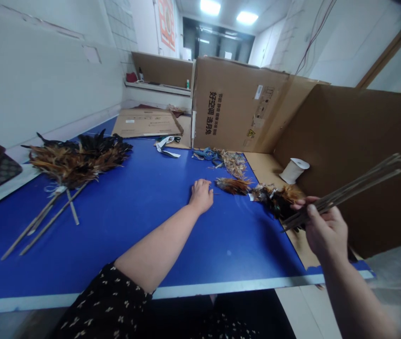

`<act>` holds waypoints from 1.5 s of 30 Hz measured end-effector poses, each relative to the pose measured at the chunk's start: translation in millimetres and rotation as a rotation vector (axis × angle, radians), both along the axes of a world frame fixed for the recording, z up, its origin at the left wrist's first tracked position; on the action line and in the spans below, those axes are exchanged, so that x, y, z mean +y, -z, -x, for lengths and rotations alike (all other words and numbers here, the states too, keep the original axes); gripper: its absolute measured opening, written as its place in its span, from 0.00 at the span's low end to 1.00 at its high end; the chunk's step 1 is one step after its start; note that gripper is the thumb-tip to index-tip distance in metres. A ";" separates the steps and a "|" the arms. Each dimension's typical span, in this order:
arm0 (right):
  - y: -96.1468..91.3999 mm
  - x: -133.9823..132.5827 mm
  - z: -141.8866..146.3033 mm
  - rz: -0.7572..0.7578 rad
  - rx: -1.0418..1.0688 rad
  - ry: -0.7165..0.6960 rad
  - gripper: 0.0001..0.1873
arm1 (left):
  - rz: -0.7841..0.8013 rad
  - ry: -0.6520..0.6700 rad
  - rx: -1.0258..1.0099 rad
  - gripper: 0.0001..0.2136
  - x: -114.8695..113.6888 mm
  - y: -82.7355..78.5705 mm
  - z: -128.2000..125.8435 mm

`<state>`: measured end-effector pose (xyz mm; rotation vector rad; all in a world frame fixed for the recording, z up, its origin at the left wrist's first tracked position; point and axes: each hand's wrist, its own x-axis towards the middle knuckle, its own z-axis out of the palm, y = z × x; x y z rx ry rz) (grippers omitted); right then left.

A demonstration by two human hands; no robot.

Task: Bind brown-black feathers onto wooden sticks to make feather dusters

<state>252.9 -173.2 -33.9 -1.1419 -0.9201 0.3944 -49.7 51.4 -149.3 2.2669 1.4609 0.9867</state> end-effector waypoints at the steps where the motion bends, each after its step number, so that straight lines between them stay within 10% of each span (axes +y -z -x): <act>1: 15.4 -1.0 -1.6 0.033 -0.013 -0.002 0.27 | 0.000 -0.001 0.002 0.16 -0.3 -0.4 -0.1; 5: 62.1 -5.3 -0.3 0.089 -0.051 0.005 0.28 | -0.002 -0.002 0.005 0.16 -1.8 -2.4 -0.2; 8: 63.0 -7.3 4.6 0.080 -0.066 0.013 0.26 | 0.007 0.000 0.011 0.16 -2.4 -3.5 0.0; 19: -100.2 -2.3 19.0 -0.342 -0.157 0.132 0.16 | 0.026 -0.001 0.027 0.16 -3.1 -4.4 -0.9; 30: -55.6 5.7 28.0 -0.163 -0.061 -0.006 0.24 | 0.026 -0.001 0.049 0.15 -3.4 -6.3 -1.7; 45: -53.5 -1.9 33.4 -0.159 -0.027 -0.031 0.19 | 0.019 0.006 0.063 0.15 -4.6 -3.8 -1.4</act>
